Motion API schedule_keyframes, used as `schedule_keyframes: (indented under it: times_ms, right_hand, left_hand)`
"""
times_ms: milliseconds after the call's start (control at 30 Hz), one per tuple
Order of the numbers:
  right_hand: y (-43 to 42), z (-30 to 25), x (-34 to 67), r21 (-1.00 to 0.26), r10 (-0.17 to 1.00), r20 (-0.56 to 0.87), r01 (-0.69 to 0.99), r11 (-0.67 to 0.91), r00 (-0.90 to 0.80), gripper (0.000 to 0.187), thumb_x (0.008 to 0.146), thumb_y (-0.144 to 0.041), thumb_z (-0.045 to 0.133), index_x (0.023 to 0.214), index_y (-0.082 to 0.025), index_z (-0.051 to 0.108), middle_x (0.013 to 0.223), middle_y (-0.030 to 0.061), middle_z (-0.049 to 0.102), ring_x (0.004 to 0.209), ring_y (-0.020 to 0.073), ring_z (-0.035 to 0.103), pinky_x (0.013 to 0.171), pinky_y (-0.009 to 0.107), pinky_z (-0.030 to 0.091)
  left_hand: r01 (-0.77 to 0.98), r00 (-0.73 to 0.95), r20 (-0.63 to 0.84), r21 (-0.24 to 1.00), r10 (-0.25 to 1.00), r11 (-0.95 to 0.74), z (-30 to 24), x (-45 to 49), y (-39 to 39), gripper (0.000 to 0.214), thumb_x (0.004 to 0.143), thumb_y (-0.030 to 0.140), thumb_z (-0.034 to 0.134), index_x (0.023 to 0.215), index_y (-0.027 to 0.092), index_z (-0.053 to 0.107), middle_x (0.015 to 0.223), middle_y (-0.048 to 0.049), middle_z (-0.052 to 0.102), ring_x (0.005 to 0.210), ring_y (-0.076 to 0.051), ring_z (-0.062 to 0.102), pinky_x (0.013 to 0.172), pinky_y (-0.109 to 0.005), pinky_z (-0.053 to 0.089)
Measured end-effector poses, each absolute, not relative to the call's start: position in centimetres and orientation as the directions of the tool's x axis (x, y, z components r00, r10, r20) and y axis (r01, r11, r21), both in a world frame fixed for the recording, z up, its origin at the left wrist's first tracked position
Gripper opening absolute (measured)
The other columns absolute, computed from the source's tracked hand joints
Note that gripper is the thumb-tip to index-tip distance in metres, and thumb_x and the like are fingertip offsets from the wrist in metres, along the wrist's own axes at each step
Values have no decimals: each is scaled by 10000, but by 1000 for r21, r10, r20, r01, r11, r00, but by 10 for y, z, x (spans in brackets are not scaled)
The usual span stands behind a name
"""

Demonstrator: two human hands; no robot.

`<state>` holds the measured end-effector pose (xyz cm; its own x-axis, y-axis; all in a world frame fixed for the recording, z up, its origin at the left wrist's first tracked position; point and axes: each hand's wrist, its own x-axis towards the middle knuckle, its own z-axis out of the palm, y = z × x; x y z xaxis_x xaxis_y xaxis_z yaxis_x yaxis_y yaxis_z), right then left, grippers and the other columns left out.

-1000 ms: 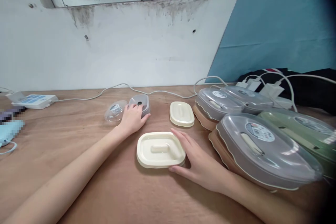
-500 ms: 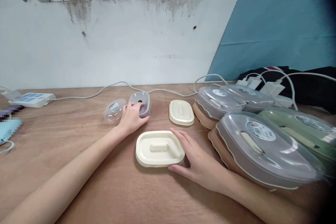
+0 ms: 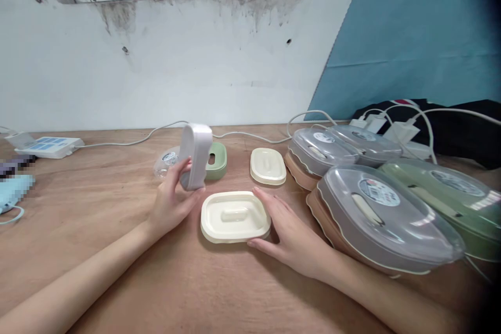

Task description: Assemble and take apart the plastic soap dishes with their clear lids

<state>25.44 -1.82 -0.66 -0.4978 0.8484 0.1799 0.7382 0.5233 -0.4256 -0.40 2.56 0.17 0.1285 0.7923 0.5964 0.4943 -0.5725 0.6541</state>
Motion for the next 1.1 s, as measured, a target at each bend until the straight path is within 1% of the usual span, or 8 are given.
schedule_keyframes:
  times_ms: [133,300,433,567,633,733,833,1100]
  right_hand:
    - [-19,-9,255,-428,863,184,752,501,-470,812,782,-422,574,1401,-124,140,1431,190,334,1324,280,299,1064,506,286]
    - [-18,-11,255,-433,872,210,757,489,-443,819,778,-434,578,1405,-121,153,1422,199,345,1324,288,299,1060,511,289]
    - [-17,-11,255,-443,865,234,743,501,-444,843,770,-430,592,1423,-158,134,1417,190,356,1316,316,312,1037,537,306]
    - [-17,-10,255,-443,861,248,738,509,-445,838,776,-429,591,1427,-166,135,1422,187,352,1315,325,312,1031,543,309]
    - [-18,-10,255,-451,865,245,738,502,-438,837,773,-436,595,1425,-166,144,1424,183,349,1311,324,318,1031,536,313]
    - [-18,-9,254,-464,867,255,732,498,-428,849,756,-444,612,1418,-177,153,1427,162,350,1309,310,324,1034,512,322]
    - [-17,-8,253,-471,857,282,716,516,-432,861,751,-423,622,1422,-200,132,1430,137,352,1312,293,322,1038,493,325]
    - [-17,-10,252,-488,870,275,721,492,-408,943,727,-396,650,1439,-216,58,1437,141,340,1315,311,313,1037,514,317]
  left_hand:
    - [351,149,493,784,857,-512,4,-18,12,460,769,234,616,1193,189,443,1134,-96,575,1071,-239,564,913,-395,470]
    - [351,300,380,809,875,-472,6,-18,12,499,745,228,641,1193,187,424,1077,-91,595,987,-226,600,842,-370,517]
    - [394,370,405,747,836,-536,4,-17,10,515,768,232,632,1225,191,399,1114,-102,575,976,-220,602,854,-376,512]
    - [427,503,499,567,706,-705,7,-16,6,482,782,192,605,1221,199,405,1176,-120,527,1097,-251,529,922,-393,462]
    - [409,590,494,499,639,-764,8,-14,4,525,788,169,590,1263,215,370,1208,-120,502,1152,-256,481,957,-395,431]
    - [353,722,388,505,573,-788,9,-10,1,573,808,154,568,1314,237,312,1232,-113,483,1178,-245,446,960,-387,430]
    - [325,808,311,473,500,-819,9,-5,-2,532,835,149,543,1316,239,332,1226,-109,478,1194,-247,406,993,-418,397]
    - [337,802,335,429,495,-838,8,0,-2,446,872,158,505,1293,271,415,1334,-117,369,1279,-283,299,1026,-485,343]
